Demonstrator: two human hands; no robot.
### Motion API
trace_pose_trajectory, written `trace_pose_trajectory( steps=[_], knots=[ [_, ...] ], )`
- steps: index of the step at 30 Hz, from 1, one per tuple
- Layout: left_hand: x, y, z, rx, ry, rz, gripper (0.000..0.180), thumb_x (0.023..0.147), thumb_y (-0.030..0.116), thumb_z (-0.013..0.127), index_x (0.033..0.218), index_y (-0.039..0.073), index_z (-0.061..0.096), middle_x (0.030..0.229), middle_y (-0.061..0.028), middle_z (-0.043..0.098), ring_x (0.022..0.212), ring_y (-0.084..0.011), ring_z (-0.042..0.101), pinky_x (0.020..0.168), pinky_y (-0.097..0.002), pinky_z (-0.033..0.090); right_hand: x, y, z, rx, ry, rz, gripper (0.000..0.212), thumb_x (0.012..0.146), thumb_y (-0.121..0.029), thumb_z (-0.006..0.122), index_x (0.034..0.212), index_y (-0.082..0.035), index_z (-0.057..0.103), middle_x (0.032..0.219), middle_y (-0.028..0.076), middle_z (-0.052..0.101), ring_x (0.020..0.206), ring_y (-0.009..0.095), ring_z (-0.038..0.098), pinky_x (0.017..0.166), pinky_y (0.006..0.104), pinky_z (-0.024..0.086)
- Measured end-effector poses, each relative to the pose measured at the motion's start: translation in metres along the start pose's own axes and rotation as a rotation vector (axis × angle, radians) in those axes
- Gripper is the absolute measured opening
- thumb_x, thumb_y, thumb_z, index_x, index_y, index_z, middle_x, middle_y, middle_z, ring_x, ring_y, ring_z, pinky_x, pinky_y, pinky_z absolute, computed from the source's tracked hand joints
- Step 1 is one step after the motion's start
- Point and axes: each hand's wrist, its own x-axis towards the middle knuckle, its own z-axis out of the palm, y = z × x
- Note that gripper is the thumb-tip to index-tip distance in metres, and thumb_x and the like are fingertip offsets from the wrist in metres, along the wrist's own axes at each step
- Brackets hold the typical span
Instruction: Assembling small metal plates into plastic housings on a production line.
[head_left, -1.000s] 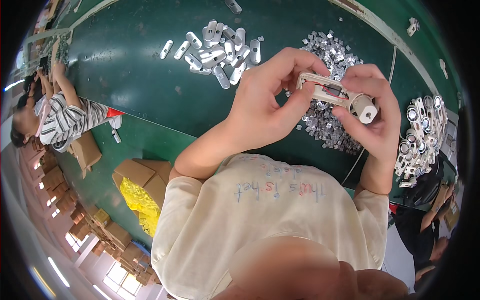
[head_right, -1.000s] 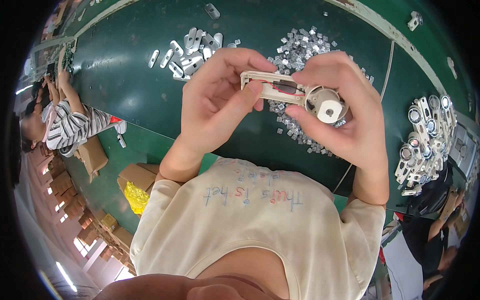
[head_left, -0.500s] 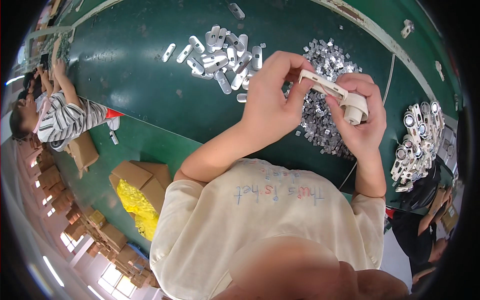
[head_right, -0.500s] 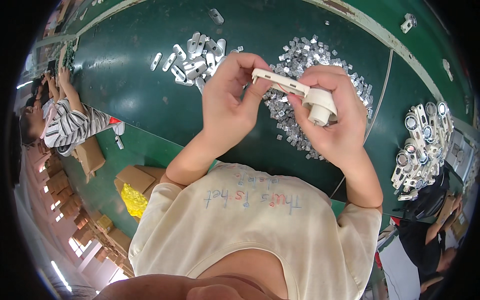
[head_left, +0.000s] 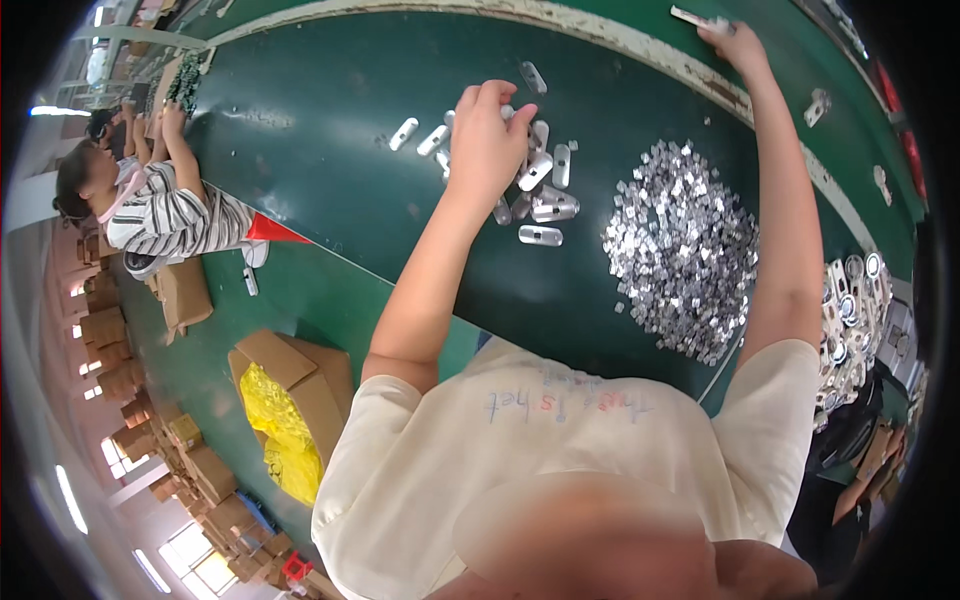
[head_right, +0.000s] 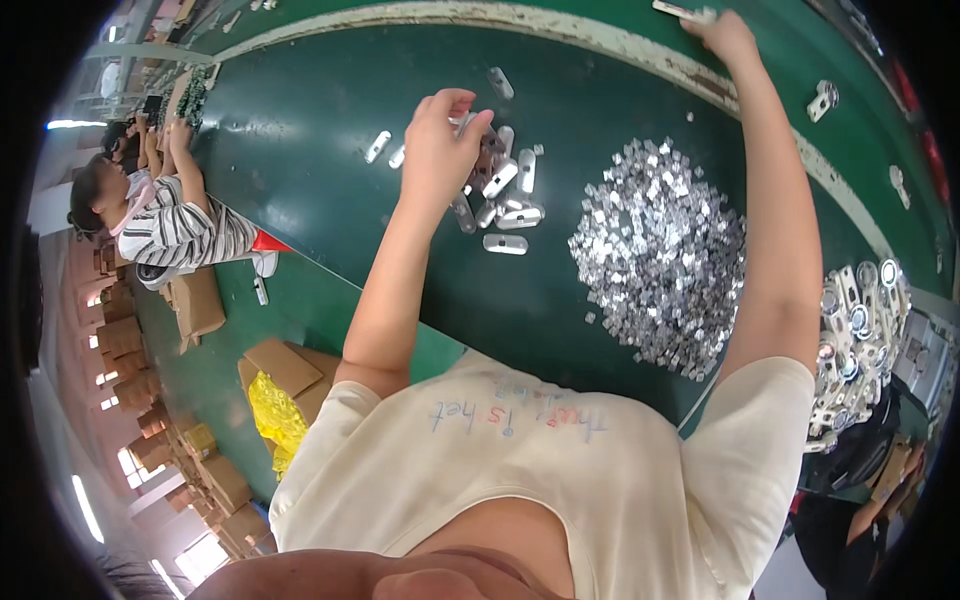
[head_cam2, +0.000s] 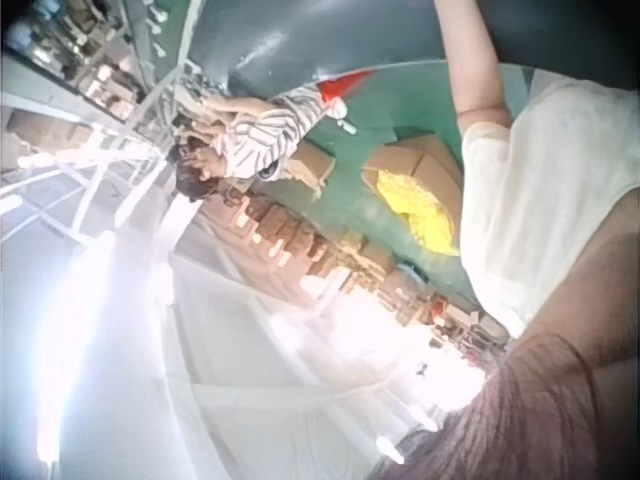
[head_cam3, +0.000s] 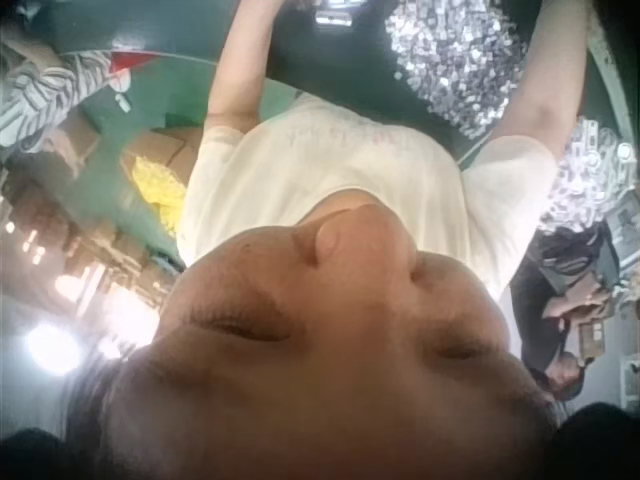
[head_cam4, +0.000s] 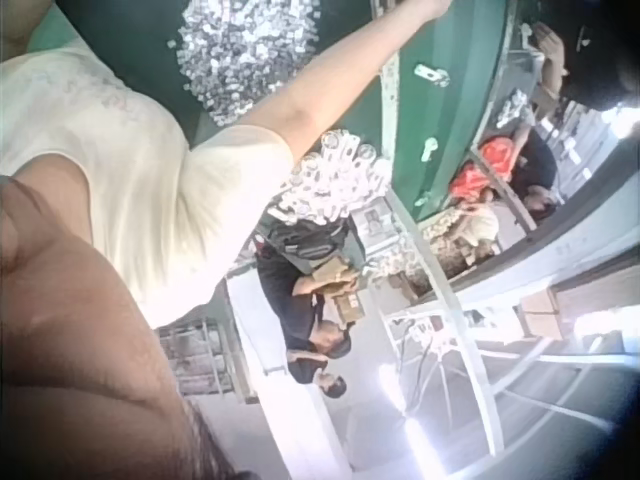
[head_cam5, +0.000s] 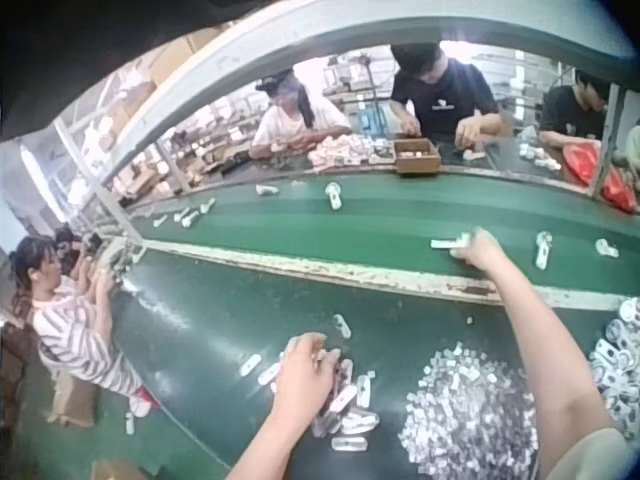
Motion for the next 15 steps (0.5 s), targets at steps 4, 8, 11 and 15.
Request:
trace_pose_trajectory(
  steps=[4, 8, 11, 15],
  knots=[
    [0.042, -0.019, 0.023, 0.152, 0.077, -0.102, 0.031, 0.076, 0.023, 0.067, 0.086, -0.003, 0.054, 0.076, -0.0166, 0.061, 0.074, -0.0325, 0.06, 0.068, -0.038, 0.048, -0.079, -0.06, -0.007, -0.353, 0.185, -0.24, 0.044, 0.076, -0.034, 0.066, 0.097, 0.004, 0.057, 0.092, 0.025, 0.059, 0.091, 0.037, 0.057, 0.077, 0.0432, 0.046],
    [0.063, -0.026, 0.02, 0.213, -0.259, -0.186, 0.029, 0.069, 0.019, 0.072, 0.082, -0.003, 0.058, 0.077, -0.0183, 0.063, 0.075, -0.034, 0.062, 0.065, -0.0385, 0.048, -0.221, -0.09, -0.038, -0.17, -0.299, -0.446, 0.033, 0.066, -0.019, 0.073, 0.09, -0.003, 0.058, 0.084, 0.014, 0.054, 0.084, 0.03, 0.054, 0.071, 0.0398, 0.043],
    [0.062, -0.004, 0.02, 0.068, -0.412, -0.15, 0.016, 0.071, 0.011, 0.069, 0.077, -0.002, 0.062, 0.071, -0.0146, 0.063, 0.069, -0.026, 0.062, 0.063, -0.0343, 0.048, -0.27, -0.074, -0.029, -0.075, -0.197, -0.302, 0.019, 0.07, -0.005, 0.067, 0.087, -0.001, 0.059, 0.083, 0.012, 0.055, 0.084, 0.032, 0.055, 0.074, 0.0376, 0.045],
    [0.027, 0.034, 0.024, -0.396, -0.637, -0.247, 0.013, 0.082, 0.011, 0.063, 0.085, -0.002, 0.061, 0.071, -0.0049, 0.062, 0.065, -0.0097, 0.06, 0.059, -0.0223, 0.048, -0.288, -0.06, -0.031, -0.084, -0.068, -0.417, 0.008, 0.072, -0.003, 0.064, 0.079, -0.001, 0.061, 0.08, 0.012, 0.055, 0.079, 0.03, 0.055, 0.069, 0.0375, 0.046]
  ],
)
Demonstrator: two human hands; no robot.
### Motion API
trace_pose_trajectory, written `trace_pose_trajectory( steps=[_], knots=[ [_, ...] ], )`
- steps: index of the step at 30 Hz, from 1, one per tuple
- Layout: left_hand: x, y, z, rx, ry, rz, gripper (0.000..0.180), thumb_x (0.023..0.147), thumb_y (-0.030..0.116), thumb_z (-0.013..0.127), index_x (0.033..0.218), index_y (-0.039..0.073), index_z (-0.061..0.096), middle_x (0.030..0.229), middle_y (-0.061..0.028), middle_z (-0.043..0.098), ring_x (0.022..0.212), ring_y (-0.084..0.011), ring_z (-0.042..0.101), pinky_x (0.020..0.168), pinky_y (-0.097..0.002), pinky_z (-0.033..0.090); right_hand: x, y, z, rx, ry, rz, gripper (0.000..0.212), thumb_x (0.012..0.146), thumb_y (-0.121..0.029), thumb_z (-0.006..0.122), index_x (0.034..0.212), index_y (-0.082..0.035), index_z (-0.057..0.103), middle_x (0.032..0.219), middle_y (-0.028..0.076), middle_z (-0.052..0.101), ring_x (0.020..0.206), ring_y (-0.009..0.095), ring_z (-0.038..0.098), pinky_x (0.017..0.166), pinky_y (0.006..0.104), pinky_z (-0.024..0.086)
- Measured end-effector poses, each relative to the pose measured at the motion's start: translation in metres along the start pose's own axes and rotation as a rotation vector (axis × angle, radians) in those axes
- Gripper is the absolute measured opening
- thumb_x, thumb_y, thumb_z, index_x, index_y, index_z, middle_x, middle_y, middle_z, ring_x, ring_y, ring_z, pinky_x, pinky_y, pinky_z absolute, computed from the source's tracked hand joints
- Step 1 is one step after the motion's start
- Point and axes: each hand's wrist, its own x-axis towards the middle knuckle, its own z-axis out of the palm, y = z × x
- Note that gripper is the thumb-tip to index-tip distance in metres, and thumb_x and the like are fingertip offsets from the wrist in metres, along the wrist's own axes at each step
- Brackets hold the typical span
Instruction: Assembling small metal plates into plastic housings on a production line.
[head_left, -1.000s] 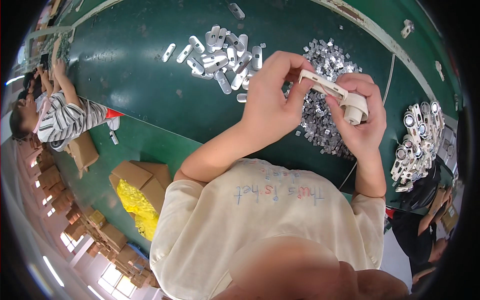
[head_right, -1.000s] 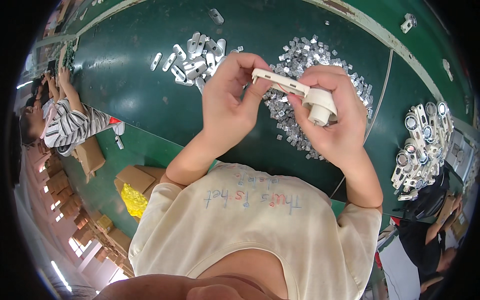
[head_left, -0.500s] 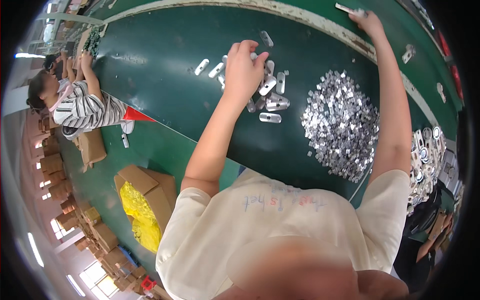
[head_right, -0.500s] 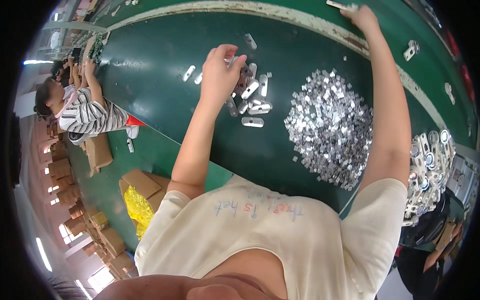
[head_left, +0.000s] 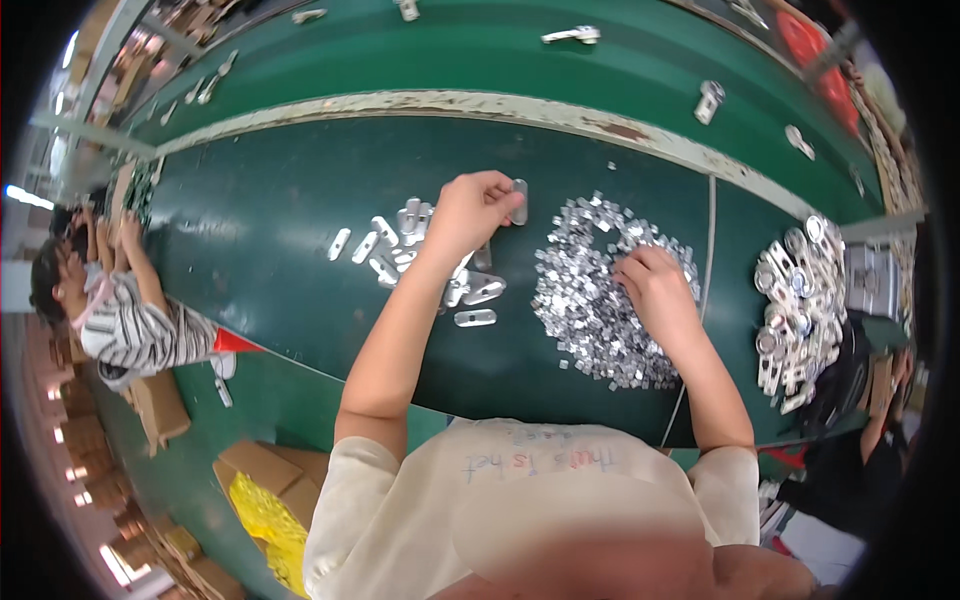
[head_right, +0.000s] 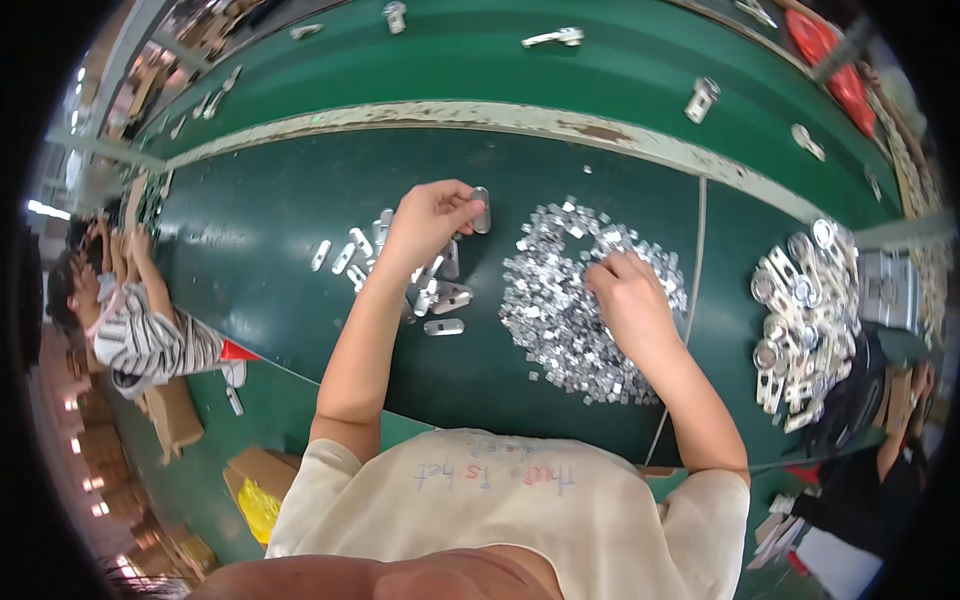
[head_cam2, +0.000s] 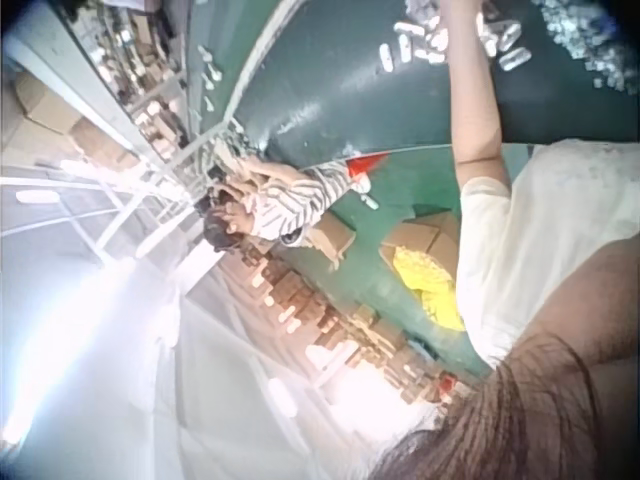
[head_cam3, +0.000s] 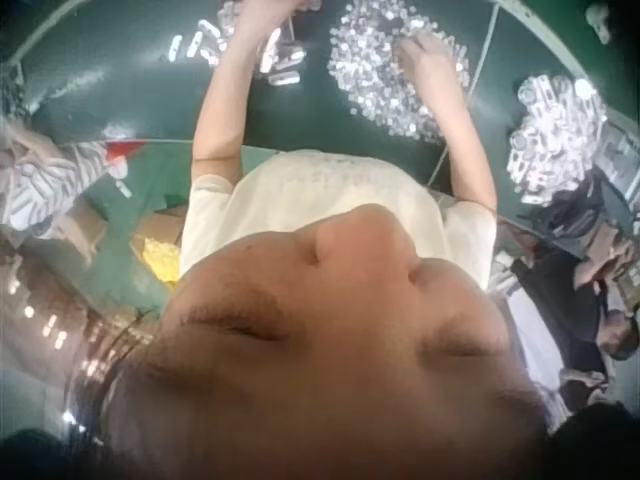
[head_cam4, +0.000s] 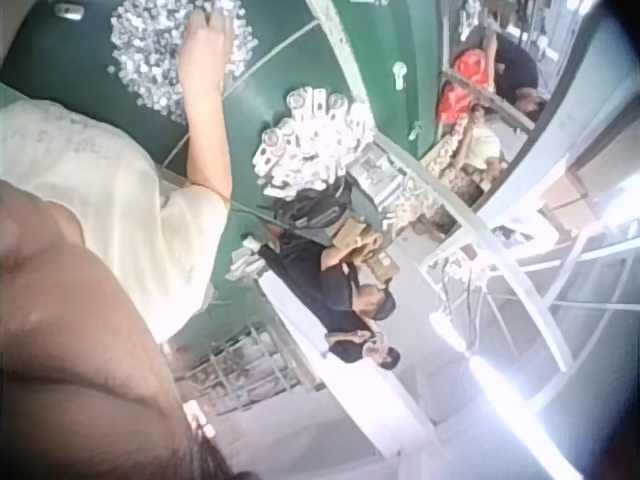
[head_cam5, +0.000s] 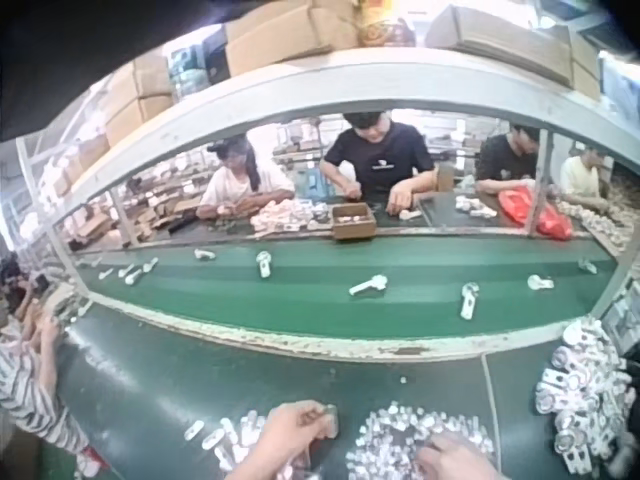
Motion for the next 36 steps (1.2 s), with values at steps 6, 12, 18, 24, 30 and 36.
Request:
trace_pose_trajectory(
  steps=[6, 12, 18, 24, 30, 36],
  knots=[
    [-0.042, 0.036, 0.046, -0.689, -0.181, 0.11, 0.015, 0.092, 0.01, 0.047, 0.104, 0.001, 0.046, 0.079, -0.0101, 0.06, 0.065, -0.0138, 0.059, 0.06, -0.0244, 0.05, 0.014, 0.006, -0.025, 0.397, -0.116, 0.139, 0.013, 0.078, -0.005, 0.062, 0.089, -0.001, 0.066, 0.083, 0.011, 0.059, 0.074, 0.022, 0.058, 0.066, 0.0297, 0.046],
    [-0.064, 0.031, 0.06, -0.586, -0.154, 0.276, 0.033, 0.085, -0.003, 0.052, 0.116, 0.001, 0.042, 0.087, -0.0092, 0.059, 0.069, -0.011, 0.058, 0.06, -0.0213, 0.046, 0.008, 0.005, -0.023, 1.33, -0.05, 0.294, 0.016, 0.086, -0.008, 0.056, 0.097, 0.002, 0.063, 0.083, 0.004, 0.061, 0.074, 0.009, 0.055, 0.065, 0.0223, 0.044],
    [-0.079, 0.036, 0.061, -0.569, -0.179, 0.207, 0.03, 0.085, -0.003, 0.052, 0.113, 0.001, 0.044, 0.085, -0.007, 0.061, 0.069, -0.0086, 0.058, 0.059, -0.0199, 0.046, 0.0, -0.017, -0.029, 1.535, 0.001, 0.306, 0.018, 0.087, -0.006, 0.054, 0.102, 0.004, 0.058, 0.083, 0.009, 0.061, 0.069, 0.013, 0.058, 0.06, 0.0239, 0.048],
    [-0.077, 0.027, 0.069, -0.543, -0.068, 0.196, 0.018, 0.084, 0.004, 0.057, 0.1, -0.001, 0.053, 0.074, -0.0015, 0.058, 0.063, -0.0034, 0.053, 0.053, -0.0167, 0.041, -0.001, -0.027, -0.03, 1.394, 0.065, 0.269, 0.02, 0.084, 0.002, 0.056, 0.103, 0.006, 0.054, 0.085, 0.014, 0.064, 0.07, 0.015, 0.062, 0.062, 0.027, 0.053],
    [-0.078, 0.032, 0.067, -0.595, -0.133, 0.151, 0.019, 0.082, 0.002, 0.06, 0.101, -0.002, 0.054, 0.078, -0.0039, 0.06, 0.067, -0.0062, 0.057, 0.057, -0.0179, 0.045, -0.004, -0.037, -0.036, 1.308, 0.081, 0.255, 0.02, 0.081, 0.008, 0.057, 0.101, 0.007, 0.055, 0.086, 0.016, 0.064, 0.074, 0.018, 0.064, 0.066, 0.028, 0.054],
    [-0.081, 0.031, 0.071, -0.644, -0.179, 0.198, 0.028, 0.081, -0.001, 0.06, 0.108, -0.003, 0.053, 0.088, -0.0081, 0.063, 0.072, -0.0097, 0.06, 0.065, -0.0212, 0.05, -0.008, -0.032, -0.035, 0.913, 0.238, 0.022, 0.015, 0.08, 0.008, 0.057, 0.094, 0.007, 0.057, 0.088, 0.012, 0.061, 0.078, 0.015, 0.06, 0.068, 0.0237, 0.05]
  ],
)
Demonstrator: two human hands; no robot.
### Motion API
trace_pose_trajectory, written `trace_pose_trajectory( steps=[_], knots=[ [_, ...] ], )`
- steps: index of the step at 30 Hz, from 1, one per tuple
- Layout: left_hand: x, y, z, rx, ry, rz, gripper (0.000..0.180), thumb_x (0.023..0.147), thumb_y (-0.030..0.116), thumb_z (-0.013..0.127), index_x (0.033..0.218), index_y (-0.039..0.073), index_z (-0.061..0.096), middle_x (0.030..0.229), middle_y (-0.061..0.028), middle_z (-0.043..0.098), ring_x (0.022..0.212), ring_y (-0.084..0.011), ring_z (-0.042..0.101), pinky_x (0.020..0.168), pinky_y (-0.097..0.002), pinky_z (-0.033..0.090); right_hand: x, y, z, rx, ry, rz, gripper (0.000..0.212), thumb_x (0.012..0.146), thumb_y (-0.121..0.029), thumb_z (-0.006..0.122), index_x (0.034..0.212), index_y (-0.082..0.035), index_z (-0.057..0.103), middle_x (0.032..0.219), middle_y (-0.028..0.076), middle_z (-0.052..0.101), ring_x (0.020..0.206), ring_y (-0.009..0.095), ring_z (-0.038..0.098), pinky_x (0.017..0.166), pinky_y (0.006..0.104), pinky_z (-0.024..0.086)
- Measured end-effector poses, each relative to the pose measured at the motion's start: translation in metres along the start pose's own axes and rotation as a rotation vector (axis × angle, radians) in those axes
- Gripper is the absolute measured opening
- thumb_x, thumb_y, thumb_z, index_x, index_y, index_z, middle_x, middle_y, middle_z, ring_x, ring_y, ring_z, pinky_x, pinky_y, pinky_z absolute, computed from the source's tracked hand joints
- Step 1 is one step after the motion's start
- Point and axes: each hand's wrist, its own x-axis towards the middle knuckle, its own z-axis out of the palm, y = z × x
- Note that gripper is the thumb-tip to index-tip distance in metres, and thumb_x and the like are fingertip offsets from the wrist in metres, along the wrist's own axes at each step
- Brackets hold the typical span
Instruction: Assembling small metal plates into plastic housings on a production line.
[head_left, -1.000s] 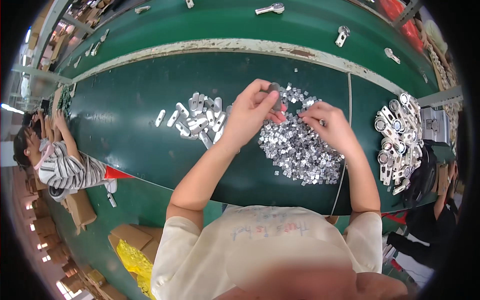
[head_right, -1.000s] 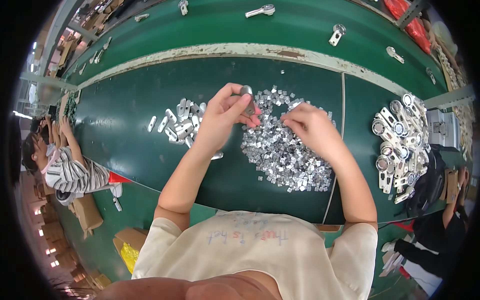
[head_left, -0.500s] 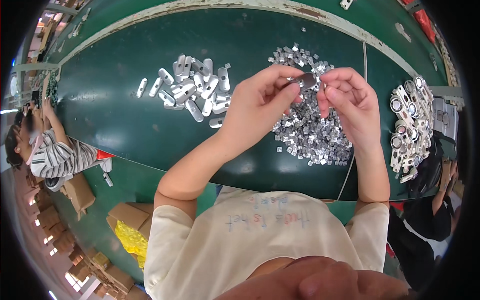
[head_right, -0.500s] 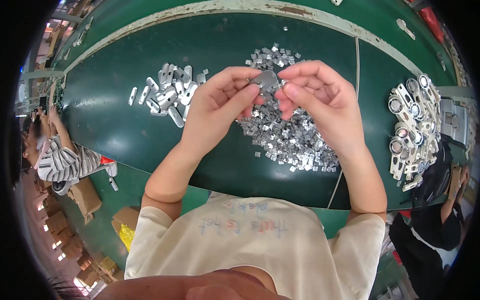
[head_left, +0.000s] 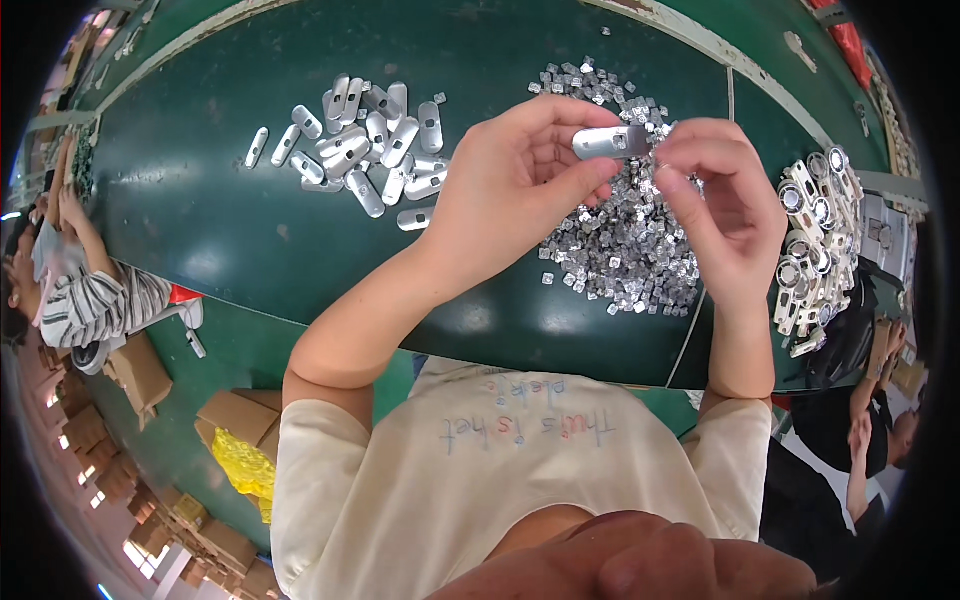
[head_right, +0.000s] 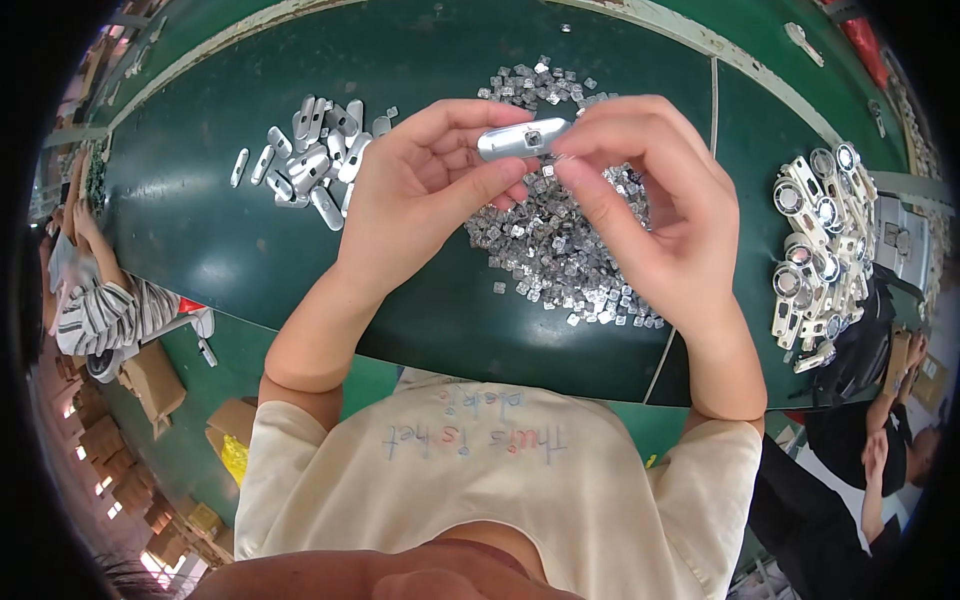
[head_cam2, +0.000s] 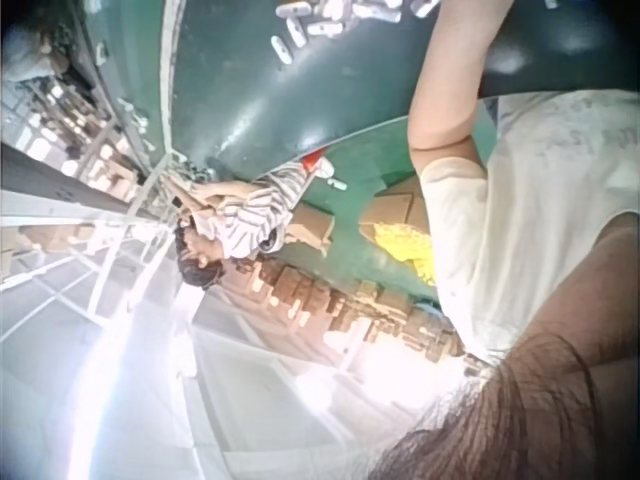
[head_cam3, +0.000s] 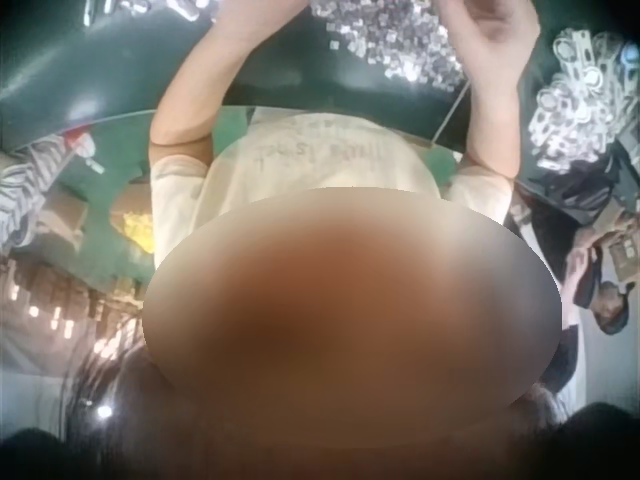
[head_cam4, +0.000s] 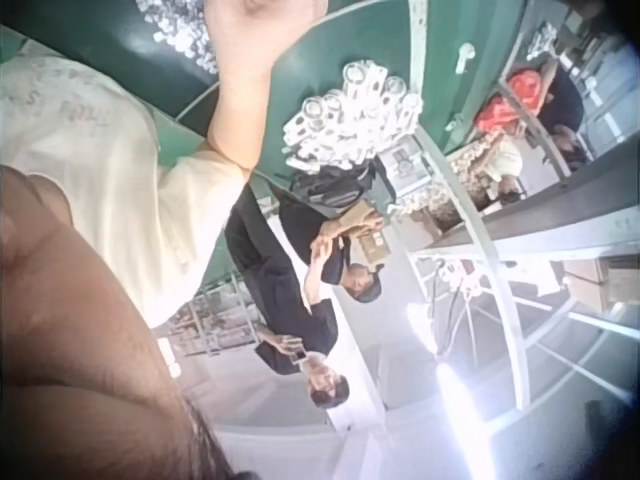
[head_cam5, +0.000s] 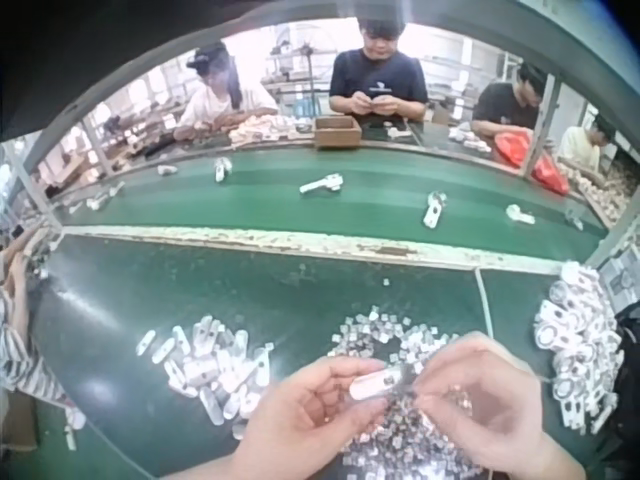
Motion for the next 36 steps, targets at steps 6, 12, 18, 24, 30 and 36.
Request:
trace_pose_trajectory(
  steps=[6, 12, 18, 24, 30, 36],
  knots=[
    [0.0, 0.0, -0.002, 0.02, -0.049, 0.019, 0.03, 0.081, -0.001, 0.061, 0.109, -0.004, 0.053, 0.09, -0.0095, 0.063, 0.075, -0.0114, 0.061, 0.067, -0.0234, 0.052, -0.001, -0.007, 0.0, -0.265, -0.073, -0.022, 0.017, 0.081, 0.007, 0.056, 0.098, 0.007, 0.054, 0.089, 0.012, 0.059, 0.075, 0.013, 0.057, 0.065, 0.0223, 0.048],
    [0.0, 0.002, -0.004, 0.039, -0.063, 0.006, 0.029, 0.081, -0.001, 0.061, 0.109, -0.005, 0.053, 0.089, -0.0097, 0.063, 0.074, -0.0115, 0.061, 0.066, -0.0236, 0.052, 0.003, -0.013, 0.0, 0.204, -0.002, 0.202, 0.024, 0.083, 0.007, 0.055, 0.106, 0.008, 0.053, 0.09, 0.016, 0.062, 0.075, 0.016, 0.061, 0.067, 0.0283, 0.055],
    [0.001, 0.005, -0.007, -0.007, -0.099, -0.026, 0.028, 0.081, -0.001, 0.061, 0.109, -0.005, 0.054, 0.087, -0.0101, 0.063, 0.072, -0.0119, 0.061, 0.066, -0.0236, 0.052, 0.001, -0.011, -0.003, 0.263, -0.048, 0.252, 0.017, 0.083, 0.006, 0.055, 0.099, 0.008, 0.058, 0.089, 0.016, 0.063, 0.077, 0.019, 0.063, 0.068, 0.0286, 0.055],
    [-0.001, 0.007, -0.006, -0.013, -0.112, -0.051, 0.027, 0.081, -0.002, 0.06, 0.107, -0.005, 0.055, 0.085, -0.01, 0.063, 0.071, -0.0116, 0.06, 0.066, -0.0238, 0.052, 0.003, 0.0, -0.004, -0.33, -0.011, -0.277, 0.018, 0.068, 0.012, 0.064, 0.085, 0.006, 0.061, 0.084, 0.014, 0.061, 0.072, 0.018, 0.059, 0.063, 0.026, 0.047],
    [-0.007, 0.011, -0.005, 0.089, -0.114, -0.05, 0.024, 0.081, -0.004, 0.058, 0.105, -0.004, 0.056, 0.082, -0.0074, 0.062, 0.069, -0.01, 0.058, 0.065, -0.0226, 0.05, 0.003, -0.001, -0.001, -0.721, -0.152, -0.642, 0.028, 0.055, 0.007, 0.066, 0.082, 0.007, 0.061, 0.082, 0.015, 0.06, 0.071, 0.027, 0.059, 0.065, 0.0347, 0.048],
    [-0.012, 0.012, -0.003, 0.161, -0.115, -0.039, 0.023, 0.081, -0.007, 0.055, 0.104, -0.004, 0.056, 0.082, -0.0064, 0.06, 0.068, -0.0094, 0.057, 0.062, -0.0222, 0.049, 0.005, 0.003, -0.002, -0.928, -0.204, -0.889, 0.025, 0.053, -0.001, 0.063, 0.077, 0.008, 0.062, 0.081, 0.016, 0.06, 0.074, 0.027, 0.059, 0.056, 0.0294, 0.049]
  ],
)
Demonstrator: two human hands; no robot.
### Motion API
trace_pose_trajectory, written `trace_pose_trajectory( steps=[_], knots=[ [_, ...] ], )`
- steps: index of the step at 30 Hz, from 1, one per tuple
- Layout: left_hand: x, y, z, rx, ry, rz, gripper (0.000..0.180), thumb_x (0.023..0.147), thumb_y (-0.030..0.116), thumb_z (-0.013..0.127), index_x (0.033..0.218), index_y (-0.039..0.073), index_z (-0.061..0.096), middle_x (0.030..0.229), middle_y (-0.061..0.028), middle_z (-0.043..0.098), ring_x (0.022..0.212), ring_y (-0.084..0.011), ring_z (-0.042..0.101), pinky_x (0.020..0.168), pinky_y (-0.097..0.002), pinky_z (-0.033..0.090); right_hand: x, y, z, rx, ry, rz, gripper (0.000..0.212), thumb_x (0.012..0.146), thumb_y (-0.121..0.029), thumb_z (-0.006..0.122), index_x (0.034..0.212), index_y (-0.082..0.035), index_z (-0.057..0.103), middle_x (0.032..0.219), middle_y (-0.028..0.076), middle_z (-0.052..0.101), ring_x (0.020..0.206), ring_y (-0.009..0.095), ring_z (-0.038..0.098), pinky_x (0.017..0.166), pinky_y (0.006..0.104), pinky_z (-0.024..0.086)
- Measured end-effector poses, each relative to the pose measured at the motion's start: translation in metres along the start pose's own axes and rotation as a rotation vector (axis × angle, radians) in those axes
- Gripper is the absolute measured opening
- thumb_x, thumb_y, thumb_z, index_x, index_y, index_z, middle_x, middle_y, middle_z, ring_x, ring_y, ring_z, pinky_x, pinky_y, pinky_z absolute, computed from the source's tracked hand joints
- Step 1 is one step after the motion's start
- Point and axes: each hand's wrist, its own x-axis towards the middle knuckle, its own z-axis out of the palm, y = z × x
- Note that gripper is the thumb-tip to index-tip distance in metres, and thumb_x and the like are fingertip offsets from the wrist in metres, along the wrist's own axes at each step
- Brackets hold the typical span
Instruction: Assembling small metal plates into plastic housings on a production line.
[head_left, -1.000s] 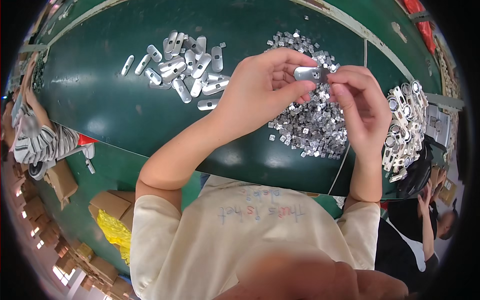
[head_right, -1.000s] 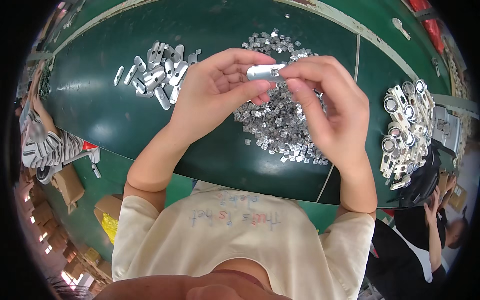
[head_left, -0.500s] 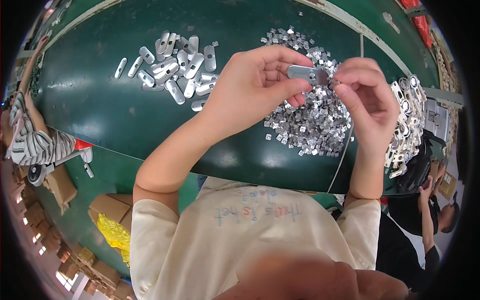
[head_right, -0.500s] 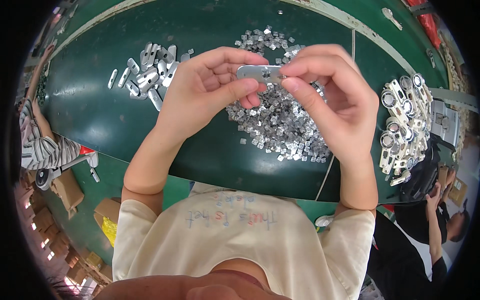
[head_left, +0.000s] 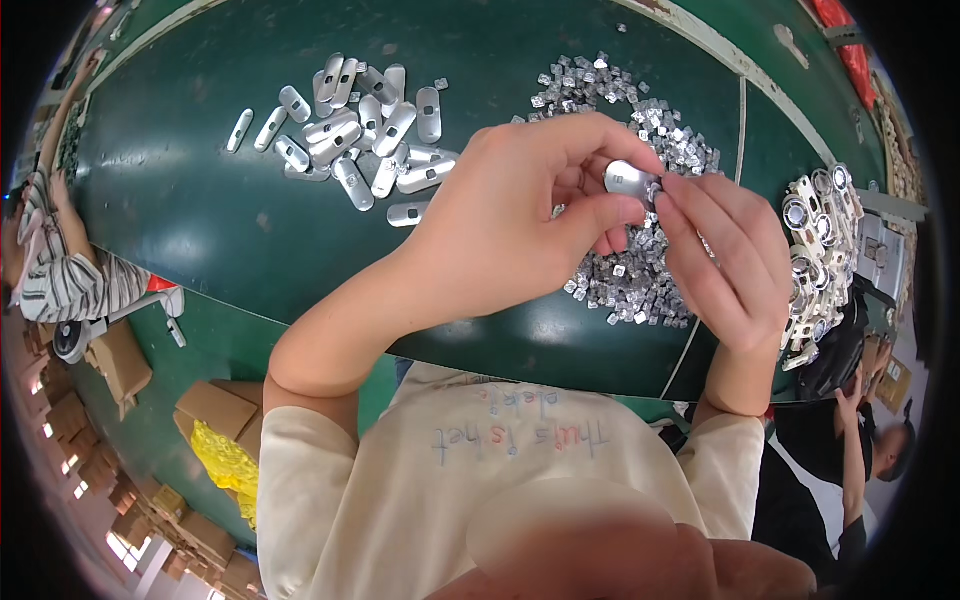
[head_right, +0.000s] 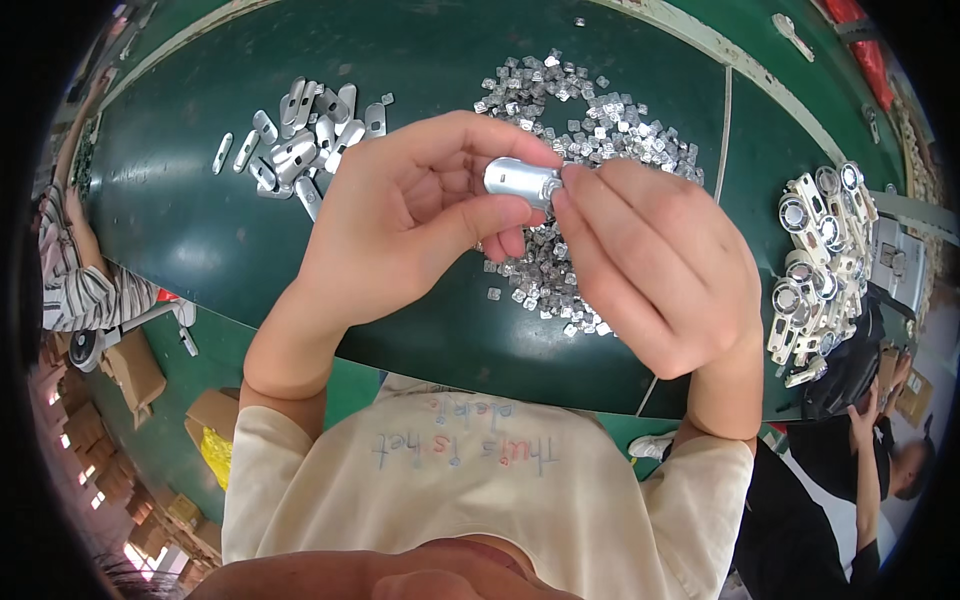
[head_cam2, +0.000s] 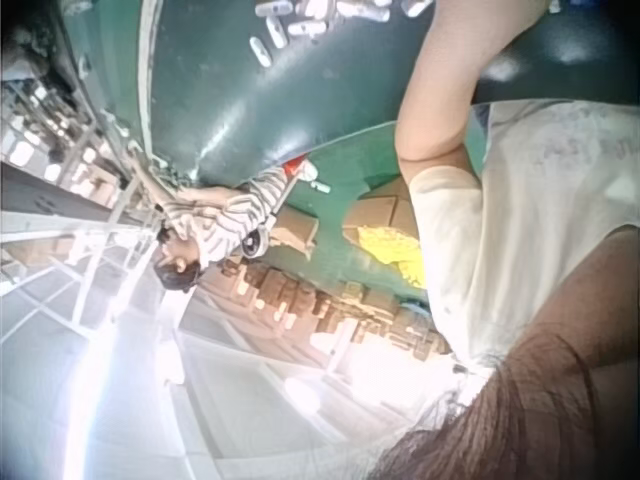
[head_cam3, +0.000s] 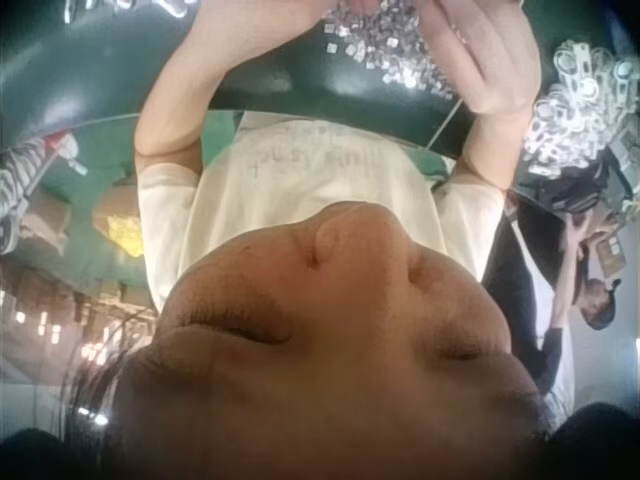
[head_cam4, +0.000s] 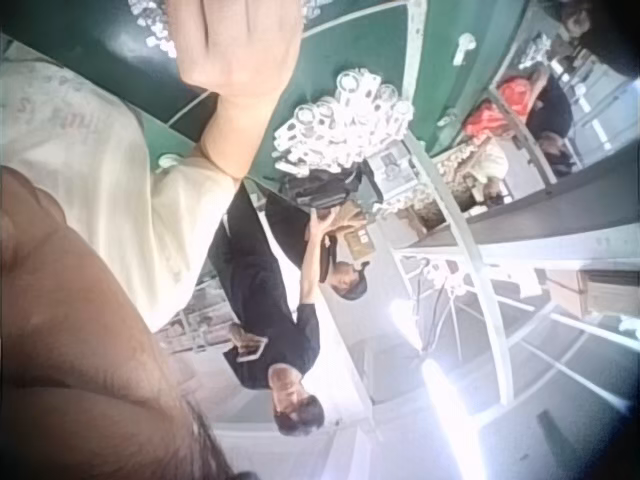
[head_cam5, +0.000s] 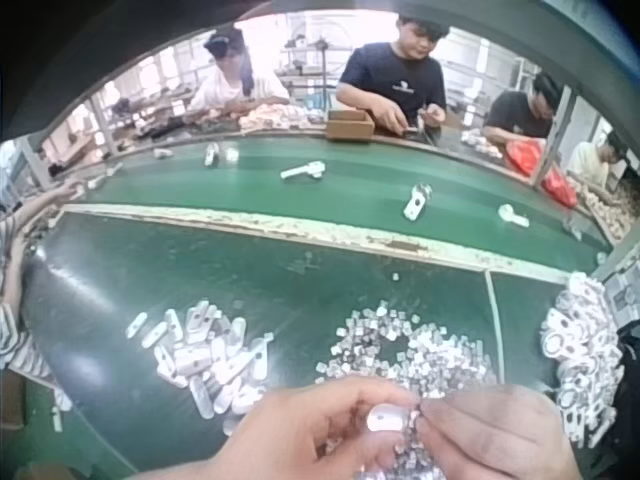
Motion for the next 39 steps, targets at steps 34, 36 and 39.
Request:
trace_pose_trajectory(
  steps=[34, 36, 39],
  knots=[
    [0.017, -0.005, -0.023, -0.222, 0.049, 0.048, 0.024, 0.082, -0.005, 0.057, 0.105, -0.006, 0.051, 0.088, -0.015, 0.063, 0.075, -0.0177, 0.064, 0.067, -0.0261, 0.054, 0.019, 0.1, 0.008, 1.093, 0.094, 1.115, 0.025, 0.083, 0.002, 0.055, 0.1, -0.004, 0.038, 0.084, 0.015, 0.058, 0.066, 0.018, 0.061, 0.047, 0.0239, 0.047],
    [0.017, -0.004, -0.021, -0.242, 0.017, -0.006, 0.024, 0.082, -0.005, 0.056, 0.106, -0.006, 0.052, 0.088, -0.016, 0.063, 0.075, -0.0185, 0.064, 0.067, -0.0264, 0.054, 0.014, 0.064, -0.006, 1.048, 0.049, 1.105, 0.043, 0.081, 0.003, 0.057, 0.117, -0.004, 0.035, 0.078, 0.012, 0.057, 0.046, 0.011, 0.049, 0.037, 0.0196, 0.037],
    [0.018, -0.003, -0.013, -0.182, 0.001, -0.029, 0.025, 0.082, -0.006, 0.056, 0.106, -0.006, 0.053, 0.088, -0.0162, 0.064, 0.074, -0.0191, 0.065, 0.067, -0.0265, 0.054, -0.008, 0.036, -0.017, 1.134, 0.035, 0.932, 0.049, 0.076, -0.016, 0.07, 0.117, -0.002, 0.047, 0.089, 0.003, 0.053, 0.079, 0.007, 0.051, 0.066, 0.0182, 0.041]
  ],
)
